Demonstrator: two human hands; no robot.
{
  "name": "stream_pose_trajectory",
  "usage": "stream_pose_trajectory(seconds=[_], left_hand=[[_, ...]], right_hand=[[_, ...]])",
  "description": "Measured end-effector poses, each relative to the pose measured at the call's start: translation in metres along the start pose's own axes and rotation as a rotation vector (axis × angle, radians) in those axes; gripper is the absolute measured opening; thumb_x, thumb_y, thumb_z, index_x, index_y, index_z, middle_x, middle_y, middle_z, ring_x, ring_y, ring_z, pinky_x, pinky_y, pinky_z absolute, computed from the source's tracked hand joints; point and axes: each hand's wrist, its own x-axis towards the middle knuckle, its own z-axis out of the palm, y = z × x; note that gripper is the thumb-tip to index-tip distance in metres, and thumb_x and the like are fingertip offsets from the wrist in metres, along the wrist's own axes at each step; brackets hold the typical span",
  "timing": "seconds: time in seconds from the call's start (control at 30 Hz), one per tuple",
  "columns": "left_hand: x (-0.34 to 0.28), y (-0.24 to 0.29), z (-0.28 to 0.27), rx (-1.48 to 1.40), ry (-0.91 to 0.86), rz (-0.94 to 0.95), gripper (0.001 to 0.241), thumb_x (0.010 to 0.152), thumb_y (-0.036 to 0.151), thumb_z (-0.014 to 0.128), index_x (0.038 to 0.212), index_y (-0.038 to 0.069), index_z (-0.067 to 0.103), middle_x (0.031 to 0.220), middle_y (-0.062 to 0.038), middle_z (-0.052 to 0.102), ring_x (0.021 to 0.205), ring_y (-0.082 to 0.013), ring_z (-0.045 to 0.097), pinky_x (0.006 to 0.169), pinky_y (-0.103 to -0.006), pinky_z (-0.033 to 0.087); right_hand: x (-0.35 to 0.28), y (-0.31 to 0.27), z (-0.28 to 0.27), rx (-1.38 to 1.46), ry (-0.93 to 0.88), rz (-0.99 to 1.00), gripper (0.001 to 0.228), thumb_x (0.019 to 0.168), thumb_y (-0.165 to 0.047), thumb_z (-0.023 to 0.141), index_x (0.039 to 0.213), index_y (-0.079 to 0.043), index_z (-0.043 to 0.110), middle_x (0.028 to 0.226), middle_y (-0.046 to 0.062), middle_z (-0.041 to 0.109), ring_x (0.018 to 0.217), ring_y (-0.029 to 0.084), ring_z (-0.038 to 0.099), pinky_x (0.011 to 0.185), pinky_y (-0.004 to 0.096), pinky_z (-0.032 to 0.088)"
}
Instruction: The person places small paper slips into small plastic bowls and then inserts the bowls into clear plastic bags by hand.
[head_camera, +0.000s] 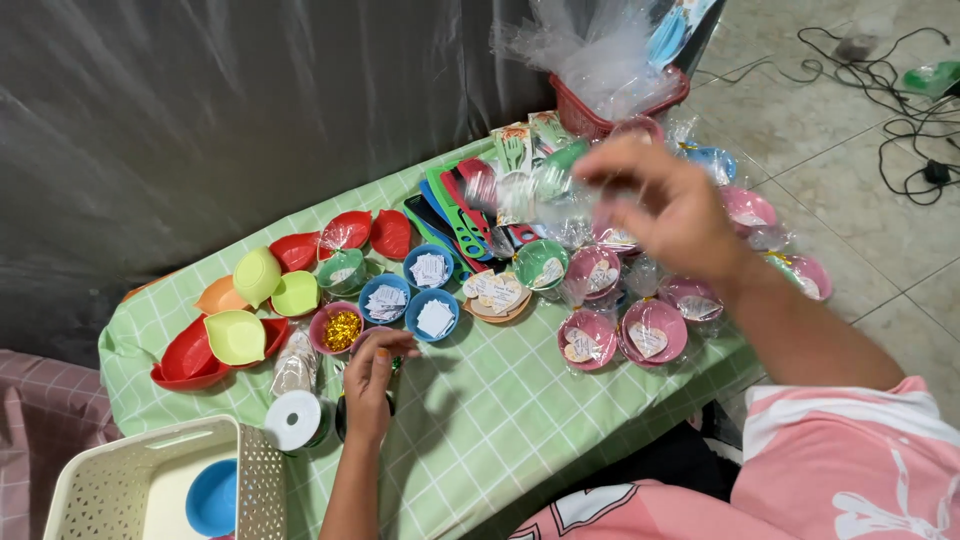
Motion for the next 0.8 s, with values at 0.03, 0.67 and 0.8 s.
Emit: stream_pose_trajectory(seconds=[0.03, 0.67, 0.8], left_hand=[[0.0, -0.01, -0.002, -0.002, -0.003, 0.0, 0.046, 0.102, 0.039, 0.047, 0.109, -0.001, 0.068, 0.1, -0.014, 0.066, 0.083, -0.0244, 0.072, 0.079, -0.033, 0.058], [0.001, -0.028, -0.017, -0.522, 0.18, -0.145, 0.047, 0.084, 0.01, 0.078, 0.123, 0.002, 0.055, 0.08, -0.002, 0.051, 0.067, -0.0091, 0.057, 0.059, -0.0215, 0.047], [0.005, 0.0, -0.015, -0.611, 0.223, -0.14, 0.041, 0.094, 0.028, 0.07, 0.124, 0.005, 0.054, 0.087, 0.001, 0.059, 0.079, -0.0053, 0.061, 0.071, -0.0183, 0.051]], right_hand=[[-0.014, 0.002, 0.015, -0.003, 0.002, 0.002, 0.038, 0.09, 0.011, 0.064, 0.124, -0.006, 0.061, 0.118, 0.011, 0.058, 0.11, 0.022, 0.058, 0.096, 0.026, 0.057], [-0.006, 0.108, 0.25, 0.47, -0.292, 0.222, 0.058, 0.079, -0.013, 0.086, 0.131, -0.014, 0.061, 0.106, 0.009, 0.068, 0.087, 0.016, 0.07, 0.074, 0.024, 0.057], [-0.004, 0.132, 0.258, 0.597, -0.281, 0.257, 0.024, 0.08, -0.017, 0.086, 0.101, -0.012, 0.074, 0.076, 0.003, 0.074, 0.06, 0.006, 0.07, 0.054, 0.012, 0.046]])
